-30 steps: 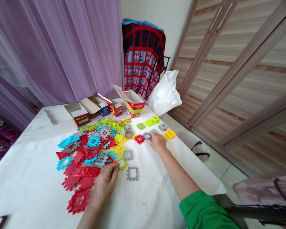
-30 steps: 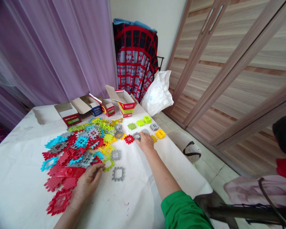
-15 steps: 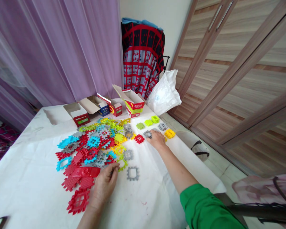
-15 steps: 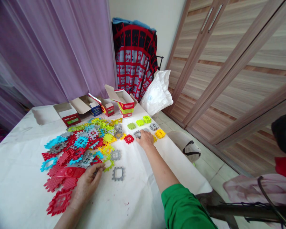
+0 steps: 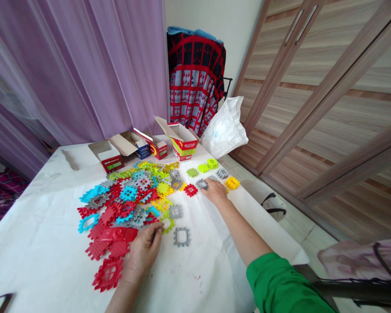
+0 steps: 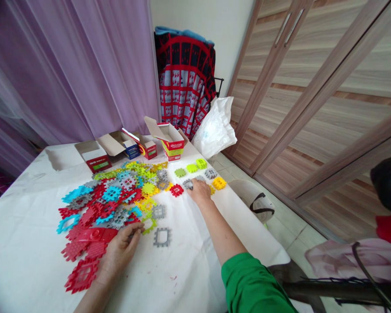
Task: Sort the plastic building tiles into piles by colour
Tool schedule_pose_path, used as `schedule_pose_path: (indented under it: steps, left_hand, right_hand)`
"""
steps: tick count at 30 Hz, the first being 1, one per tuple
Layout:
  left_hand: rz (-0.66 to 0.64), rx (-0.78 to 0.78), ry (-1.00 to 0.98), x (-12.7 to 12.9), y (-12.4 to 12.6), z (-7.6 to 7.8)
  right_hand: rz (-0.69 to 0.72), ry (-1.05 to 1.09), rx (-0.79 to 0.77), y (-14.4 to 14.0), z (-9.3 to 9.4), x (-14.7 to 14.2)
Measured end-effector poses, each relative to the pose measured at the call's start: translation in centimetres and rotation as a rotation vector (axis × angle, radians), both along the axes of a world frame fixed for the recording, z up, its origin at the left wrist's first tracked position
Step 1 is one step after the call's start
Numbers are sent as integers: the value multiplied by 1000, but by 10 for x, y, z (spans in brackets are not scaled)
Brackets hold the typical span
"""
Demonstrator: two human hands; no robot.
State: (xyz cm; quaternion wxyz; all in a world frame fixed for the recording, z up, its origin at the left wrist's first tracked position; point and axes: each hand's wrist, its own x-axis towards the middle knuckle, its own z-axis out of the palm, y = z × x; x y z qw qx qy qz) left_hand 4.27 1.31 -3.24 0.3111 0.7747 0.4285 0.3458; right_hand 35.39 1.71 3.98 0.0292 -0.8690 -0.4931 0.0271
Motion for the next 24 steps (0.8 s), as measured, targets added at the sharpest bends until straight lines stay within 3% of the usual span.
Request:
schedule_pose_path:
  steps: [9,15,19,24]
  left_hand:
    - [2,33,8,1,-1,7]
    - [8,43,0,0,-1,4]
    - [26,85,-3,1,0,6]
    - [19,79,-13,2,0,7]
  right_hand:
    - [-25,40,136,-4,5,6]
    - [-223,10,292,-4,15,58]
    - [-320,21,241,-5,17,95]
    - [-323,27,190,-5,12,111]
